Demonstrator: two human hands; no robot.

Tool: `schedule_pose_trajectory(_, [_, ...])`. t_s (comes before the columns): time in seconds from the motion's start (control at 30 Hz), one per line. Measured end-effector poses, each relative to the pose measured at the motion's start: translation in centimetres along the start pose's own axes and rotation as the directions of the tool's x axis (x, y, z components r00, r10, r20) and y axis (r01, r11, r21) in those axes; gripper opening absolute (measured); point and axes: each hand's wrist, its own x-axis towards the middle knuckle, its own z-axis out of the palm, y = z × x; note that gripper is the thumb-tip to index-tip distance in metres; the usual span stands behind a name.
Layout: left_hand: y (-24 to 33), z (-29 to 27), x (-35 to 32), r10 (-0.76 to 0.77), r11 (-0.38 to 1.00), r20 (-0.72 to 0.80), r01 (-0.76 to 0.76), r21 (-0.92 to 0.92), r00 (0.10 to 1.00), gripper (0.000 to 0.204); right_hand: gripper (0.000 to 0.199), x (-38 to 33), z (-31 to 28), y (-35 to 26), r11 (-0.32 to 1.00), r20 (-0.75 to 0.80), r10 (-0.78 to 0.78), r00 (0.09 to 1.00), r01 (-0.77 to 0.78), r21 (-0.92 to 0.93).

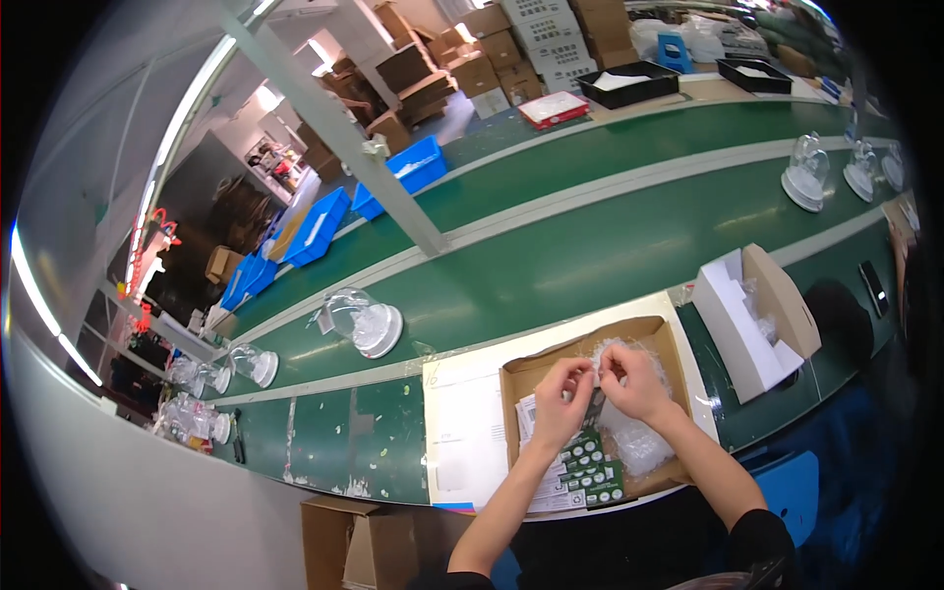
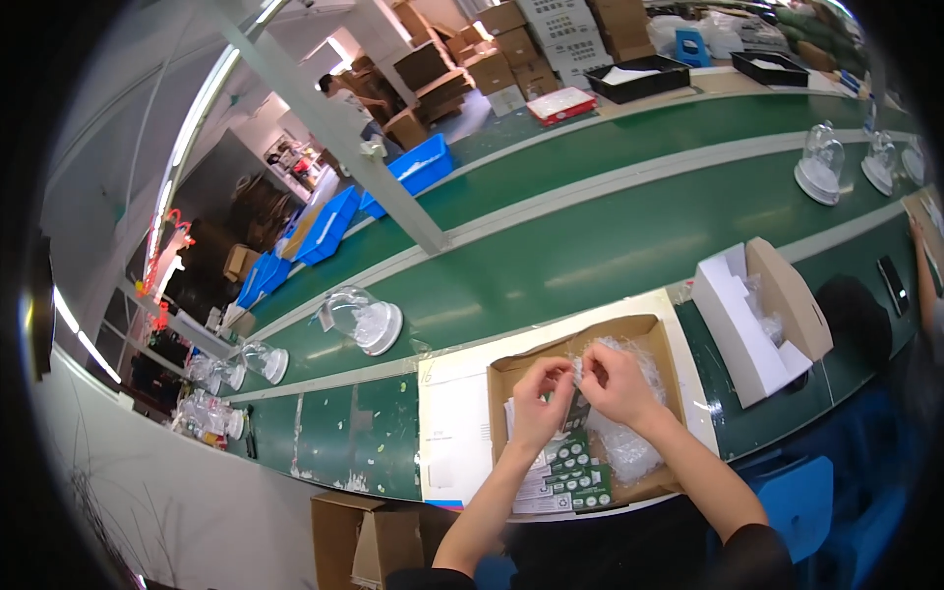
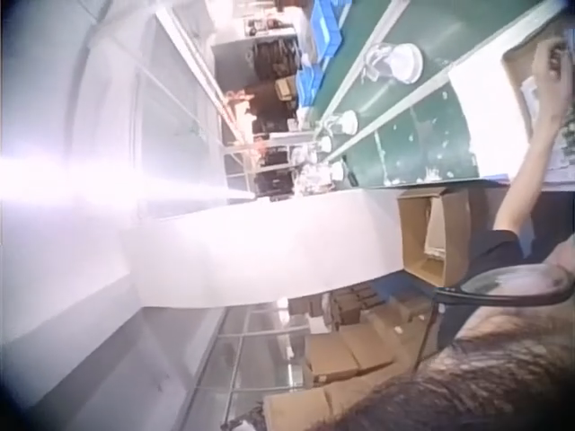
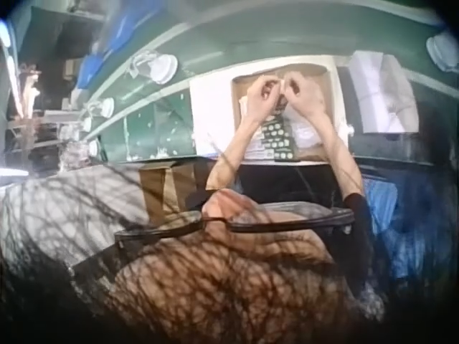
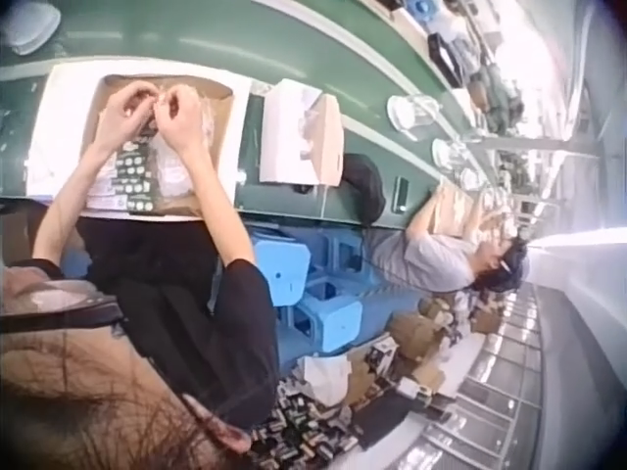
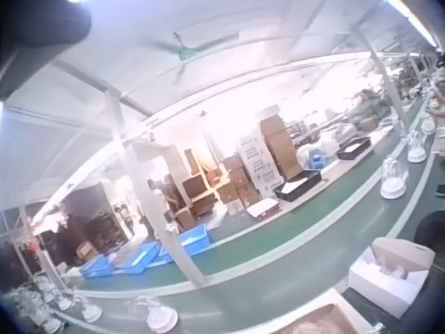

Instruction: Separating LED PCBs from a panel and placing them into transparent dome-shaped housings on an assembly line.

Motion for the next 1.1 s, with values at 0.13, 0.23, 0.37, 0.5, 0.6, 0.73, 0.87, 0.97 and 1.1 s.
schedule_pose_trajectory(0.13, [0.6,-0.1,0.5,0.076,0.997,-0.005,-0.076,0.035,0.997,0.032,0.007,0.2,-0.2,-0.2,0.998,-0.082,0.05,0.995,-0.046,0.052])
schedule_pose_trajectory(0.23, [0.4,0.2,0.5,0.099,0.991,-0.002,-0.098,0.091,0.995,0.034,0.008,0.4,0.0,0.9,0.988,-0.124,0.077,0.989,-0.059,0.146])
schedule_pose_trajectory(0.37, [0.0,-0.2,0.2,-0.005,0.993,0.132,-0.011,0.121,0.991,0.029,0.008,0.1,0.7,0.9,0.94,-0.191,0.105,0.976,-0.035,0.34])
schedule_pose_trajectory(0.5, [0.8,-0.1,0.1,-0.053,0.993,0.061,0.046,0.111,0.997,0.024,0.007,0.2,0.5,0.6,0.966,-0.156,0.067,0.985,-0.024,0.259])
schedule_pose_trajectory(0.6, [-0.2,-0.1,-0.2,-0.071,0.995,0.041,0.068,0.075,0.997,0.023,0.007,0.1,0.5,1.0,0.968,-0.132,0.099,0.986,-0.064,0.244])
schedule_pose_trajectory(0.73, [-0.8,-0.3,0.2,-0.114,0.991,0.05,0.11,0.073,0.992,0.021,0.008,0.3,0.6,1.0,0.973,-0.116,0.092,0.989,-0.065,0.222])
schedule_pose_trajectory(0.87, [0.4,-0.2,0.2,-0.078,0.995,0.045,0.075,0.06,0.996,0.02,0.006,0.7,-0.1,0.8,0.984,-0.084,0.059,0.995,-0.043,0.174])
schedule_pose_trajectory(0.97, [-0.1,-0.1,0.1,-0.082,0.996,0.053,0.08,0.042,0.995,0.02,0.008,0.4,0.3,0.5,0.967,-0.128,0.089,0.988,-0.055,0.25])
schedule_pose_trajectory(1.1, [-0.2,-0.2,0.1,-0.104,0.994,0.045,0.102,0.045,0.994,0.02,0.007,0.2,0.6,0.6,0.974,-0.156,0.074,0.985,-0.038,0.224])
